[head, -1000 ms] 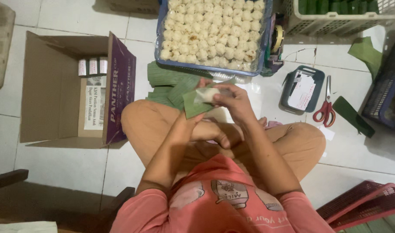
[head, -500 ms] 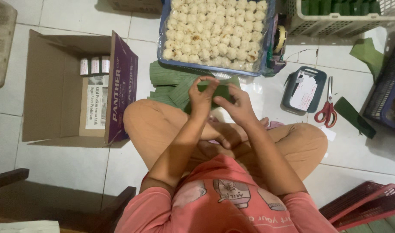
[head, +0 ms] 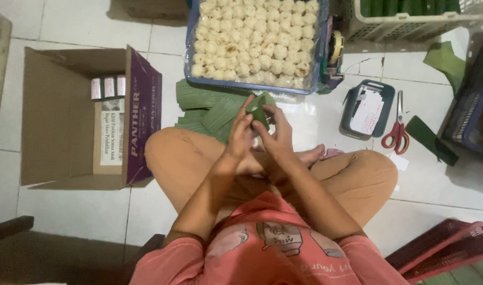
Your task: The person sits on the floor wrapping round white food balls in cut pieces of green leaf, folding the leaf around each item and placing the wrapped items into a cardboard box. They repeatedly take leaf pieces, wrap items one at a time, and set finished wraps into the box.
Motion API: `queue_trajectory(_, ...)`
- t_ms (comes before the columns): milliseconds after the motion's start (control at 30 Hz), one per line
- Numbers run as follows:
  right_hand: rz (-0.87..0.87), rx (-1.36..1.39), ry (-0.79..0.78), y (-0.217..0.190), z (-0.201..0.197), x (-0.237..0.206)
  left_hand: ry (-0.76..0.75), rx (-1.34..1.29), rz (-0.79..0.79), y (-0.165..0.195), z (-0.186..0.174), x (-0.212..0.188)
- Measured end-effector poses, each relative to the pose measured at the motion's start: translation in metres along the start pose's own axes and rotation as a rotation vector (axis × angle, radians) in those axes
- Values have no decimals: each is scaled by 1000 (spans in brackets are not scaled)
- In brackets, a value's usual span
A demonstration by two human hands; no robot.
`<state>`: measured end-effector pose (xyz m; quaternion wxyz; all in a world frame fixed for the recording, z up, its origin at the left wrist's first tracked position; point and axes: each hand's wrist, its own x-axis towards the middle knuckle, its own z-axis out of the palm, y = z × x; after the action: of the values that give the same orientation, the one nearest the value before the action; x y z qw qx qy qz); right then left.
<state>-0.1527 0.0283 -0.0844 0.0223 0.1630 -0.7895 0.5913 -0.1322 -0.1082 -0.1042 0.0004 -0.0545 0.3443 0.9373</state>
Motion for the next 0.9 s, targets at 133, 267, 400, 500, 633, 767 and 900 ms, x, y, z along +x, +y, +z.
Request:
queue_trajectory(133,340,433,-111,34,7,-8,157,231,-102,-7,-43,-8)
queue_trajectory(267,234,68,-67,58,5,-23,371,204,-163,-29,-66,-7)
queue_trajectory(400,506,249,-89,86,0,-26,462,271,-225,-59,-78,1)
queue_trajectory(500,544,325,-60,116,-6,-21,473,299,-244,-82,-84,16)
queue_trajectory(633,549,268,46,161,-25,2,385,880,-20,-90,-92,60)
queue_trajectory(767,593,-74,94,195,-50,30,142,1578,381,-75,-97,98)
queue_trajectory(900,567,-192,53,213,-52,40,-13,1849,291,-57,-108,106)
